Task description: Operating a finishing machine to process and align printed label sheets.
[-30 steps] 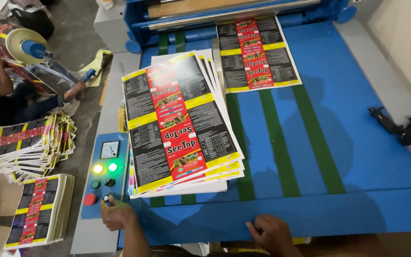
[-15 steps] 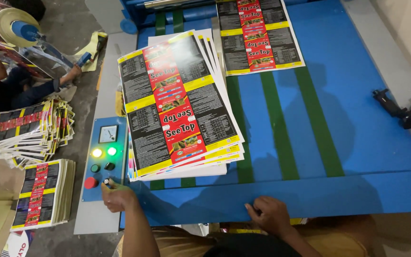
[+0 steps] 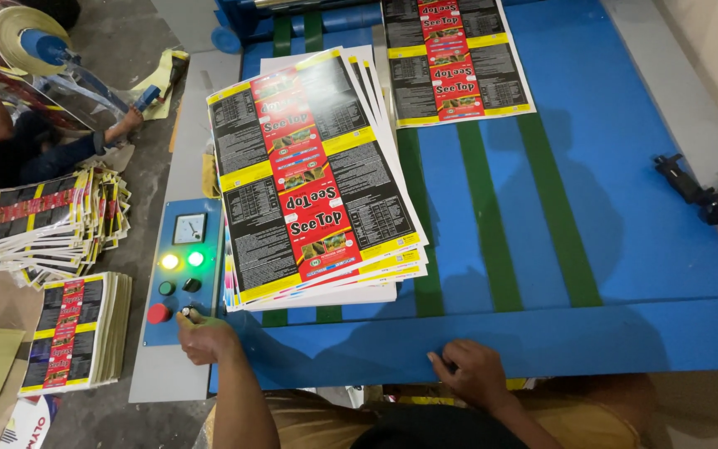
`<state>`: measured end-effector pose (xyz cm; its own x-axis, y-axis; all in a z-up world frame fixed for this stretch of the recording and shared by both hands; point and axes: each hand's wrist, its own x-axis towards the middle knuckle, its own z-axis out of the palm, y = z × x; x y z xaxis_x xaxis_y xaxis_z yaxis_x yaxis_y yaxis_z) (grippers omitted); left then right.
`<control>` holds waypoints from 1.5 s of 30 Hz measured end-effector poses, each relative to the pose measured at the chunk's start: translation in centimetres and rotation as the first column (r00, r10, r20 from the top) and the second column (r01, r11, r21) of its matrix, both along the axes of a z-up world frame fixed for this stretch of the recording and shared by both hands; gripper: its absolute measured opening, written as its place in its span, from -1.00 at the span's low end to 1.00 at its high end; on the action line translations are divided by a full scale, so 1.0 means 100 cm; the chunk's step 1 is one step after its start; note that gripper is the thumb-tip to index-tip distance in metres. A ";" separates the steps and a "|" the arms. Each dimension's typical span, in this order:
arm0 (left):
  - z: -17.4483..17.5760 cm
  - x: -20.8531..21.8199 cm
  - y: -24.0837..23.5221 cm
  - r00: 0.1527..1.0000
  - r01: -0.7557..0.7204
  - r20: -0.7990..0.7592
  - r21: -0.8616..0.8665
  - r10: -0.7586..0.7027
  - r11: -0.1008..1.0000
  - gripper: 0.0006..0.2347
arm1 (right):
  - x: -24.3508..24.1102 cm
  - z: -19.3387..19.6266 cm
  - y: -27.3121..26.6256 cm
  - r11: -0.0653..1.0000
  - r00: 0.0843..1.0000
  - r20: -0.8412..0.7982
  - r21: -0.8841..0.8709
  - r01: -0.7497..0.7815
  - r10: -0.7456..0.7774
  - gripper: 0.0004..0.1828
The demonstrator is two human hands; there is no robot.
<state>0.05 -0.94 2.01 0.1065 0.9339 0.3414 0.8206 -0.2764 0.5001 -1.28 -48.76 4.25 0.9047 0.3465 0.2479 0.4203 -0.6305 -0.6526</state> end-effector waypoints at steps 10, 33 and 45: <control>-0.006 -0.004 0.003 1.000 0.014 -0.007 0.002 -0.014 1.000 -0.83 | -0.001 0.004 -0.001 1.000 1.000 -0.014 -0.013 0.002 -0.002 -0.55; 0.154 0.084 -0.224 -0.005 0.995 -0.433 -0.091 -0.901 0.038 -0.17 | 0.017 0.028 -0.022 0.949 0.984 -0.073 0.260 0.179 -0.165 -0.65; 0.133 0.044 -0.206 0.085 0.973 -0.577 0.224 -0.813 -0.057 -0.20 | 0.086 0.072 -0.005 0.781 0.926 -0.251 0.501 0.373 -0.282 -0.72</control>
<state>4.41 -21.57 15.35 0.8443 -0.3379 0.4159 -0.3067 -0.9412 -0.1420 7.35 -49.30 11.50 0.9806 -0.1229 0.1524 0.1186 -0.2466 -0.9618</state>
